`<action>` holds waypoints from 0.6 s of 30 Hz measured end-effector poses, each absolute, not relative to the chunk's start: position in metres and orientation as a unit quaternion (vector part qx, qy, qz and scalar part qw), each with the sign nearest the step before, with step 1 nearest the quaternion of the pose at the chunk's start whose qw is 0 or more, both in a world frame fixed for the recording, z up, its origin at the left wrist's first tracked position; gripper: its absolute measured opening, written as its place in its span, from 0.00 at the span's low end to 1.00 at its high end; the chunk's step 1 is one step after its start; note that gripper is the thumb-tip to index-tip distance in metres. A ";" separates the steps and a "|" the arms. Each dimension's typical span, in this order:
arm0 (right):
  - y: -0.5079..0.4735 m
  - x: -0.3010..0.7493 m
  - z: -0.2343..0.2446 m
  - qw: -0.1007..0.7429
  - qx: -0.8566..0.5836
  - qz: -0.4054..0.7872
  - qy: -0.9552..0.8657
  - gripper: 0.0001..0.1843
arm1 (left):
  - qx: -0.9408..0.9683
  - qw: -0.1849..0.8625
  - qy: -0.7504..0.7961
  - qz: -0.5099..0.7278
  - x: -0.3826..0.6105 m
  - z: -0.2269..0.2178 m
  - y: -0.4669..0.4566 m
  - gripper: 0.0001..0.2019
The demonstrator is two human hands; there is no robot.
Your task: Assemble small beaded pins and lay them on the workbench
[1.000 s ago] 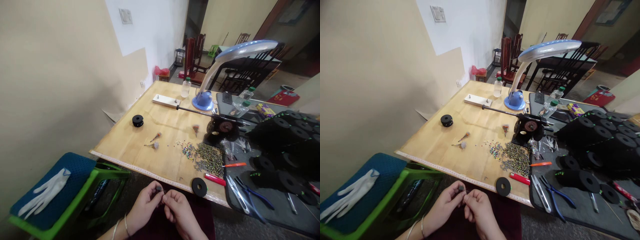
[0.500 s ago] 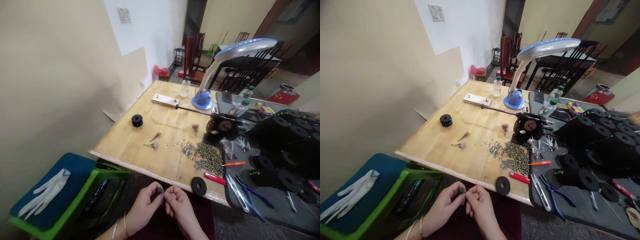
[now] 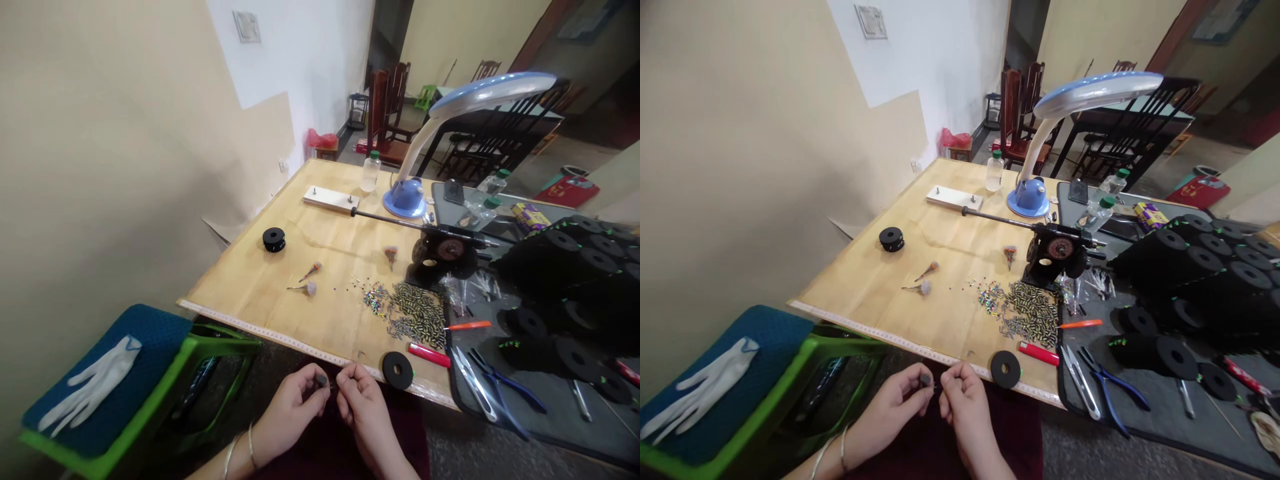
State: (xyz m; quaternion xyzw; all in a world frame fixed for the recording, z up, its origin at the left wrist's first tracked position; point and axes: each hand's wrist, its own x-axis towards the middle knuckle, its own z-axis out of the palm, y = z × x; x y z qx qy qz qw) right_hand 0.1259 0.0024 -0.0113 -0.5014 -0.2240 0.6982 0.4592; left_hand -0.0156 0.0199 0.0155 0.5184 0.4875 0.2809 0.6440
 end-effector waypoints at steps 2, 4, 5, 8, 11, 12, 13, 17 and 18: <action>0.002 0.125 -0.012 0.462 -0.500 0.696 -0.230 0.24 | 0.512 0.649 0.486 0.282 -0.015 0.015 0.020 0.04; 0.001 0.125 -0.011 0.462 -0.503 0.691 -0.237 0.24 | 0.508 0.651 0.486 0.286 -0.014 0.014 0.019 0.03; 0.001 0.124 -0.010 0.462 -0.504 0.689 -0.242 0.24 | 0.508 0.648 0.487 0.291 -0.014 0.013 0.019 0.03; 0.001 0.124 -0.009 0.460 -0.507 0.683 -0.255 0.25 | 0.513 0.629 0.496 0.309 -0.013 0.011 0.019 0.03; 0.001 0.123 -0.007 0.455 -0.510 0.678 -0.269 0.25 | 0.516 0.617 0.502 0.318 -0.012 0.012 0.021 0.05; 0.001 0.123 -0.007 0.452 -0.511 0.678 -0.273 0.25 | 0.516 0.616 0.504 0.318 -0.012 0.012 0.022 0.06; 0.001 0.123 -0.006 0.448 -0.511 0.680 -0.275 0.24 | 0.514 0.616 0.506 0.317 -0.012 0.012 0.022 0.06; 0.002 0.123 -0.003 0.441 -0.504 0.688 -0.280 0.24 | 0.512 0.612 0.521 0.304 -0.013 0.012 0.023 0.08; 0.002 0.124 -0.002 0.441 -0.503 0.688 -0.281 0.24 | 0.516 0.608 0.525 0.299 -0.014 0.012 0.024 0.08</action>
